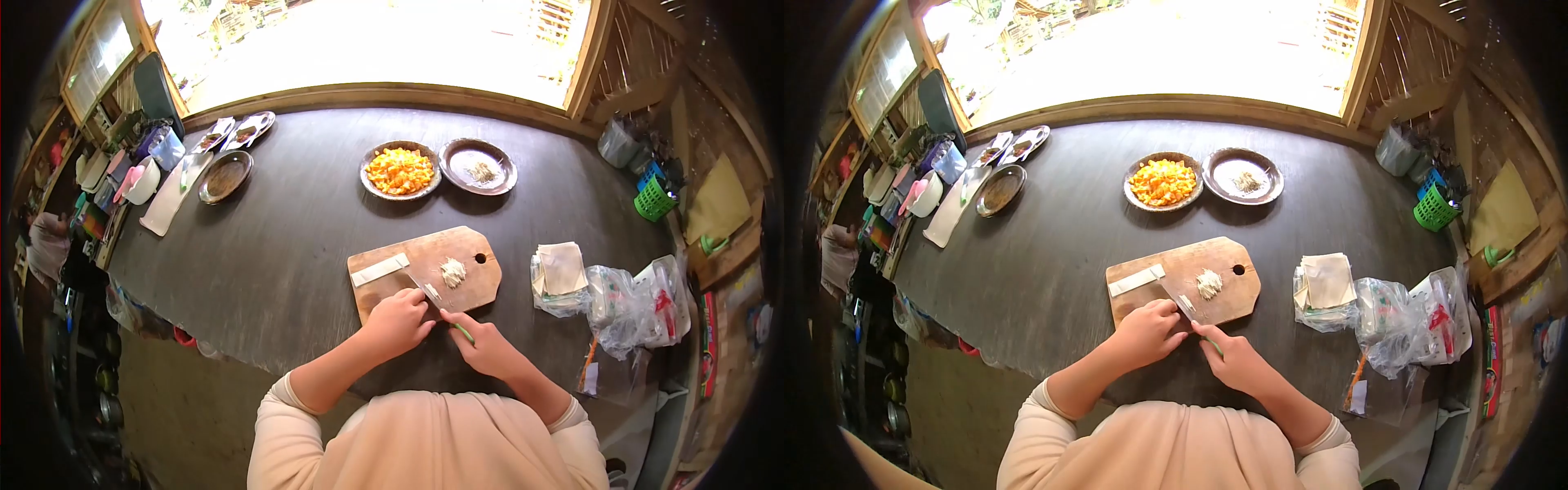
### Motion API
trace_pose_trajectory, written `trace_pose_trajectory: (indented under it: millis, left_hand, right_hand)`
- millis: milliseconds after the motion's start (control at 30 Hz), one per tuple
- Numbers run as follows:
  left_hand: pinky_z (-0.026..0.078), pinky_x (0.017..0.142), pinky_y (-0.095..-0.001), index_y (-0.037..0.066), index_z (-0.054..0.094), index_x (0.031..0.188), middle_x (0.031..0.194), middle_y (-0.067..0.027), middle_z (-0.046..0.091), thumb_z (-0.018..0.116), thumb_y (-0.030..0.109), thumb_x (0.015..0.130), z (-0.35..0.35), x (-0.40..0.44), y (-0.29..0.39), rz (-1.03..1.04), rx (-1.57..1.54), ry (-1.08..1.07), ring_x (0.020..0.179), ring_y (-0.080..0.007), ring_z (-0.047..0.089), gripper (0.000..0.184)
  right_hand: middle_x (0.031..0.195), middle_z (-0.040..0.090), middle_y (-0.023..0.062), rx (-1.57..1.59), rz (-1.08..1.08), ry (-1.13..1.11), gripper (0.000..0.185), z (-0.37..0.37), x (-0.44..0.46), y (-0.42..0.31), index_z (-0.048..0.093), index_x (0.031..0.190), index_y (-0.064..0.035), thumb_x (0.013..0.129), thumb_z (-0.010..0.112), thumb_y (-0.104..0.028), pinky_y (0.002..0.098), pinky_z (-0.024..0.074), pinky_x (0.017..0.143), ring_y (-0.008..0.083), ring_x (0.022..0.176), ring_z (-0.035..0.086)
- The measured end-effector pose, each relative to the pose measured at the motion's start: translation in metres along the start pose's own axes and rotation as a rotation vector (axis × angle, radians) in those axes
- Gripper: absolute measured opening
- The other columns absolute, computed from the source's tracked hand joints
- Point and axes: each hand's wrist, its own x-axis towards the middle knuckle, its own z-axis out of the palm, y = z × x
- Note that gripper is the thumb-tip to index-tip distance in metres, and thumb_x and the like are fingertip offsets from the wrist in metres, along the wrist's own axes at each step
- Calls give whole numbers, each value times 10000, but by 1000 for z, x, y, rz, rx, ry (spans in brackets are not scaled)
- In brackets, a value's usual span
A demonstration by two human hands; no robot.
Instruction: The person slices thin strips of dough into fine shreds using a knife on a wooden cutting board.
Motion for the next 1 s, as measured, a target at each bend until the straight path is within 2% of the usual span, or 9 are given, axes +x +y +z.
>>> trace_pose_trajectory:
  millis: [67, 200, 267, 367, 500, 667, 1000]
  left_hand:
    - [497, 945, -395, -6, 688, 1004, 1140, -152, 631, 669, 265, 884, -1, 0, 0, -19, 19, -54, 1102, -319, 599, 297]
    - [495, 947, -395, -5, 688, 1004, 1135, -150, 630, 670, 264, 886, 4, -1, -3, -7, 5, -30, 1106, -318, 595, 294]
    - [495, 947, -395, -11, 686, 1000, 1131, -148, 629, 669, 260, 887, 5, 0, -3, -19, -15, -30, 1109, -318, 591, 294]
    - [494, 949, -396, -16, 682, 1004, 1134, -147, 626, 669, 255, 889, -1, -1, 0, -26, -40, -29, 1113, -321, 586, 295]
    - [490, 956, -398, -15, 682, 1016, 1144, -149, 622, 671, 252, 891, -2, -1, 0, -34, -37, -39, 1117, -325, 584, 295]
    - [492, 960, -399, -6, 678, 1047, 1156, -144, 616, 667, 246, 891, -1, -1, 1, -23, -32, -30, 1128, -323, 579, 297]
    - [500, 953, -381, -6, 674, 1054, 1155, -128, 615, 660, 241, 894, 2, -2, 1, -37, 35, -56, 1140, -308, 576, 295]
  right_hand:
    - [1151, 681, 220, 3, 146, -61, 380, -7, -5, -15, 537, 1356, -70, 977, 542, -67, 376, 533, 853, 382, 1027, 679]
    - [1129, 684, 226, -9, 93, -39, 373, 2, -1, 0, 539, 1354, -75, 981, 540, -77, 378, 531, 833, 382, 991, 688]
    - [1019, 692, 244, -29, 23, -4, 385, 7, 1, 2, 533, 1361, -89, 976, 550, -90, 426, 546, 732, 412, 861, 693]
    - [1026, 692, 240, 19, 98, -23, 383, 2, -1, 1, 534, 1360, -84, 977, 548, -91, 416, 547, 730, 410, 863, 695]
    - [1011, 691, 244, 8, 24, -6, 390, 0, -6, 0, 528, 1366, -85, 976, 547, -88, 411, 546, 720, 412, 846, 694]
    - [1051, 687, 249, -12, 2, 15, 391, 7, 1, 4, 527, 1363, -76, 973, 548, -81, 418, 545, 766, 422, 898, 682]
    - [1085, 678, 252, 18, 76, -38, 391, -2, -2, -4, 529, 1366, -91, 975, 546, -87, 424, 542, 793, 433, 925, 671]
